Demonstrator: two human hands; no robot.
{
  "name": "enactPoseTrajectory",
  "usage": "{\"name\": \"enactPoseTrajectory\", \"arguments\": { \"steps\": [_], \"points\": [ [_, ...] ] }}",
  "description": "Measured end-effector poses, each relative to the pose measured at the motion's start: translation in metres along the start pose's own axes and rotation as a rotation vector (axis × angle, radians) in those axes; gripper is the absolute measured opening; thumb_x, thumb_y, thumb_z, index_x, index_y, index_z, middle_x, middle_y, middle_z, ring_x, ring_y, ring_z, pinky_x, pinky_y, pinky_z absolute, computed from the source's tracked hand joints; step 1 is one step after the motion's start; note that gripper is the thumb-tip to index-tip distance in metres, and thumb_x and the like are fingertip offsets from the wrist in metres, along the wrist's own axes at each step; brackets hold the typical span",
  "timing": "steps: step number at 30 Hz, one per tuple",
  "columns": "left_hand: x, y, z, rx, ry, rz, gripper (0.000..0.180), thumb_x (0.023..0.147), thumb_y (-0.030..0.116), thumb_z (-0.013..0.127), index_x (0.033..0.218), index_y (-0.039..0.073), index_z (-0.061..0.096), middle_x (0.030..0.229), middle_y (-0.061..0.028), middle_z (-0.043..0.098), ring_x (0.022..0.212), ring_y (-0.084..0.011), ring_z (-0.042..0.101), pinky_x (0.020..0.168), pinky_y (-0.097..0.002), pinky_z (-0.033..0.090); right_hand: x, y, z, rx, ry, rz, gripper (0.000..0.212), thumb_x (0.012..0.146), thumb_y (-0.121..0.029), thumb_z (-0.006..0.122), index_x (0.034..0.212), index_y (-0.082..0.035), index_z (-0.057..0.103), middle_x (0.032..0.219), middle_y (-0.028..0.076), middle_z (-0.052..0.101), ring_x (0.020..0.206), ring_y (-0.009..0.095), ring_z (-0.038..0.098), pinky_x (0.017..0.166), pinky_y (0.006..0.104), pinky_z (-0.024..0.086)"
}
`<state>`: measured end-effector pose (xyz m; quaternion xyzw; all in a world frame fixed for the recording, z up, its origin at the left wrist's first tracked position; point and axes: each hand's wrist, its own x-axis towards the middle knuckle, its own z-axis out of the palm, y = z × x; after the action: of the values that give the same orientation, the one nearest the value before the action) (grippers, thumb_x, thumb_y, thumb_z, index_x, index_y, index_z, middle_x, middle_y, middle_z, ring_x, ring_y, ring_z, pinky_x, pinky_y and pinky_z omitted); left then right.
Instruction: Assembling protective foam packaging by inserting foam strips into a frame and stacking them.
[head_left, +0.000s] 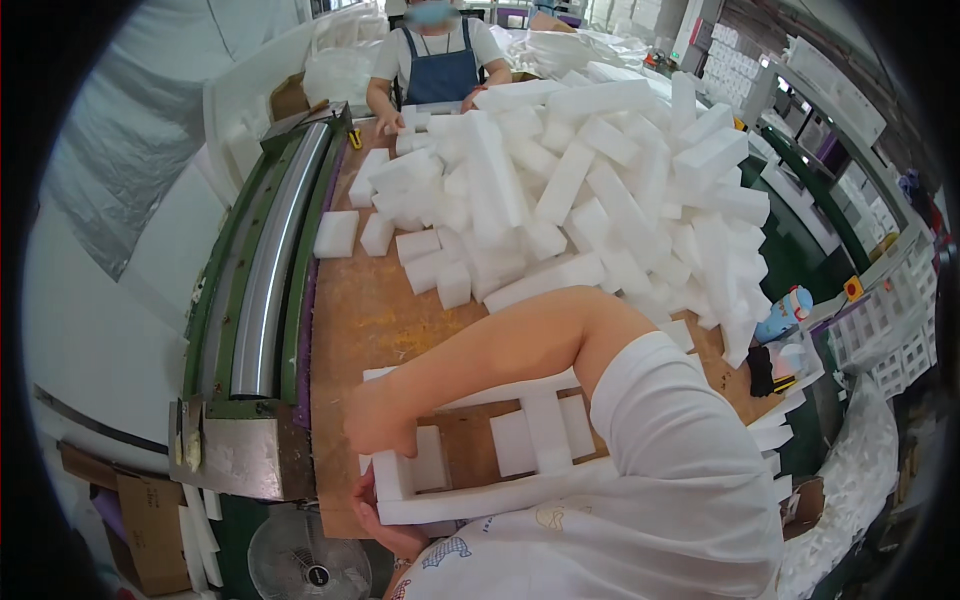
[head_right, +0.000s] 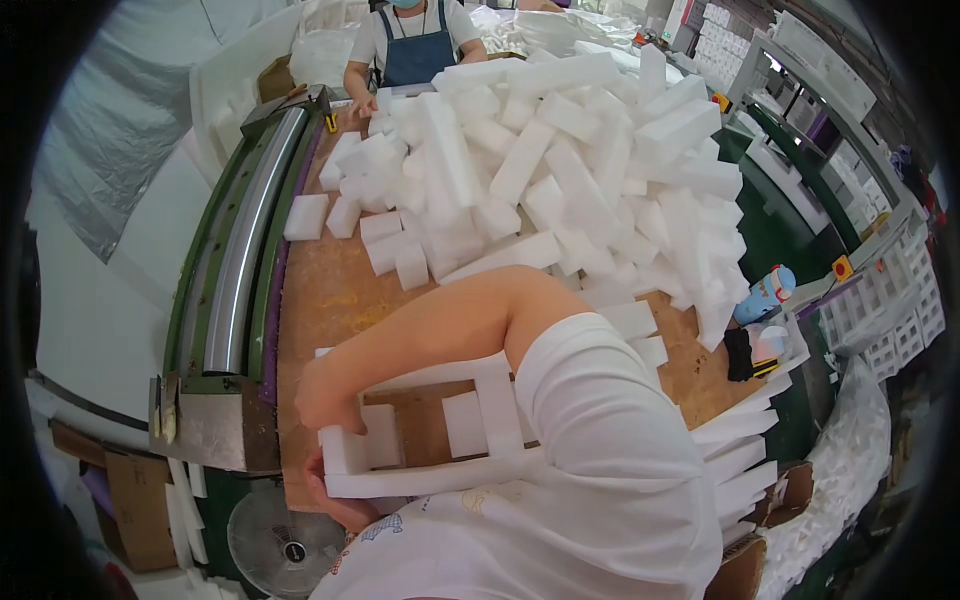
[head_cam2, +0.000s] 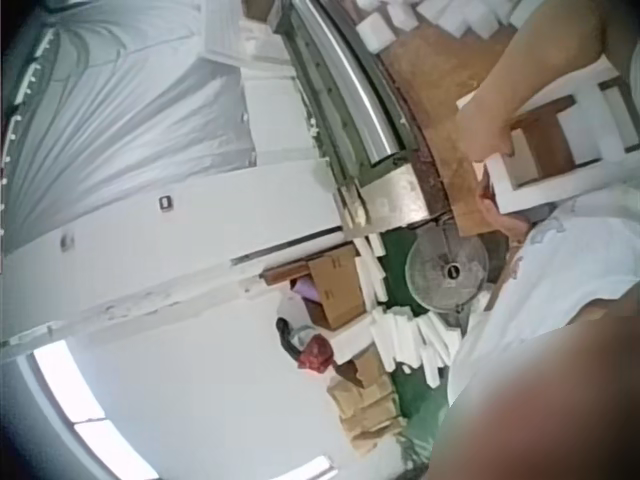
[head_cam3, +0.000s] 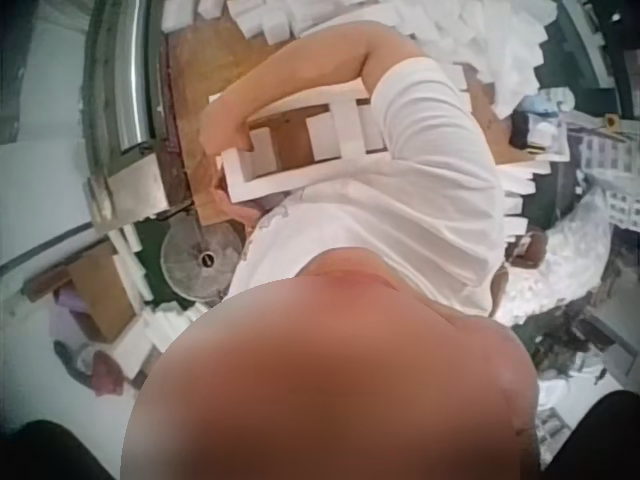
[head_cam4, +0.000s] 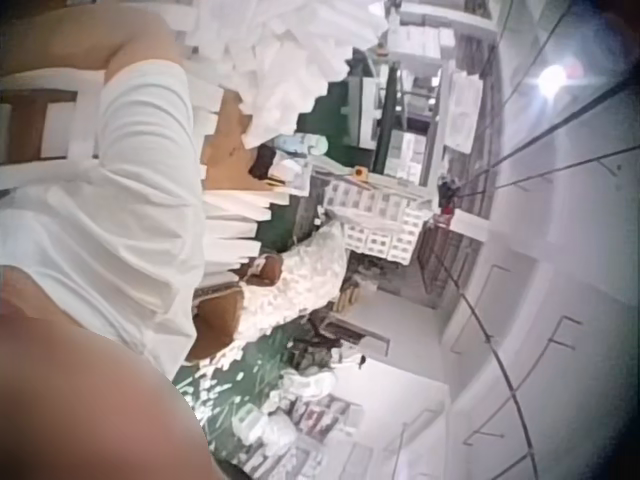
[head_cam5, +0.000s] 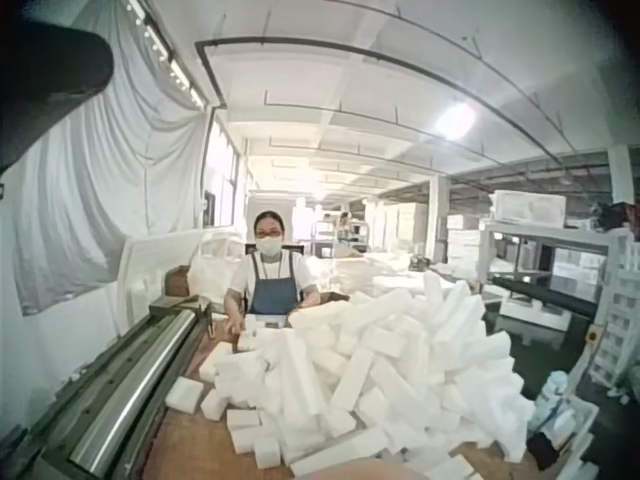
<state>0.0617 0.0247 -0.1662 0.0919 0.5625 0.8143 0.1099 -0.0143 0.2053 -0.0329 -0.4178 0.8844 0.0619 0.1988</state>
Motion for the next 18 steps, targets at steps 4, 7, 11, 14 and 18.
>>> {"name": "enactPoseTrajectory", "arguments": {
  "steps": [4, 7, 11, 14, 18],
  "points": [
    [0.003, 0.013, 0.022, -0.048, 0.126, -0.01, 0.053, 0.094, 0.045, 0.029, 0.116, 0.003, 0.051, 0.123, -0.0167, 0.054, 0.11, -0.0262, 0.051, 0.094, -0.04, 0.038, 0.009, 0.001, 0.006, 0.005, 0.011, 0.014, 0.029, 0.061, -0.028, 0.074, 0.082, -0.009, 0.073, 0.078, 0.008, 0.07, 0.067, 0.028, 0.062, 0.063, 0.0402, 0.051],
    [0.002, 0.008, 0.022, -0.067, 0.162, 0.003, 0.053, 0.094, 0.046, 0.028, 0.116, 0.003, 0.05, 0.121, -0.0162, 0.054, 0.109, -0.0255, 0.051, 0.094, -0.0395, 0.038, 0.011, -0.005, 0.01, 0.01, 0.025, 0.016, 0.028, 0.061, -0.028, 0.074, 0.082, -0.009, 0.073, 0.078, 0.008, 0.07, 0.067, 0.028, 0.062, 0.063, 0.04, 0.051],
    [0.002, -0.002, 0.016, -0.064, 0.151, 0.042, 0.054, 0.094, 0.046, 0.026, 0.117, 0.002, 0.049, 0.118, -0.0153, 0.054, 0.106, -0.0241, 0.05, 0.093, -0.0384, 0.037, 0.01, -0.015, 0.012, 0.033, 0.066, 0.0, 0.028, 0.061, -0.027, 0.075, 0.082, -0.009, 0.073, 0.078, 0.008, 0.07, 0.067, 0.028, 0.062, 0.063, 0.0393, 0.051],
    [0.002, 0.004, 0.025, 0.108, 0.199, 0.054, 0.052, 0.096, 0.044, 0.024, 0.117, 0.002, 0.049, 0.116, -0.0144, 0.053, 0.103, -0.0227, 0.05, 0.091, -0.0366, 0.037, 0.008, -0.023, 0.013, 0.041, 0.107, 0.034, 0.025, 0.062, -0.025, 0.074, 0.08, -0.009, 0.072, 0.078, 0.008, 0.07, 0.067, 0.028, 0.062, 0.063, 0.0387, 0.051],
    [0.0, -0.001, 0.022, 0.285, 0.231, 0.086, 0.05, 0.099, 0.041, 0.022, 0.116, 0.003, 0.048, 0.115, -0.0139, 0.052, 0.101, -0.0216, 0.049, 0.091, -0.035, 0.037, 0.009, -0.027, 0.02, 0.021, 0.137, 0.029, 0.022, 0.063, -0.023, 0.073, 0.08, -0.009, 0.072, 0.078, 0.008, 0.07, 0.067, 0.028, 0.062, 0.063, 0.0382, 0.051]
  ]
}}
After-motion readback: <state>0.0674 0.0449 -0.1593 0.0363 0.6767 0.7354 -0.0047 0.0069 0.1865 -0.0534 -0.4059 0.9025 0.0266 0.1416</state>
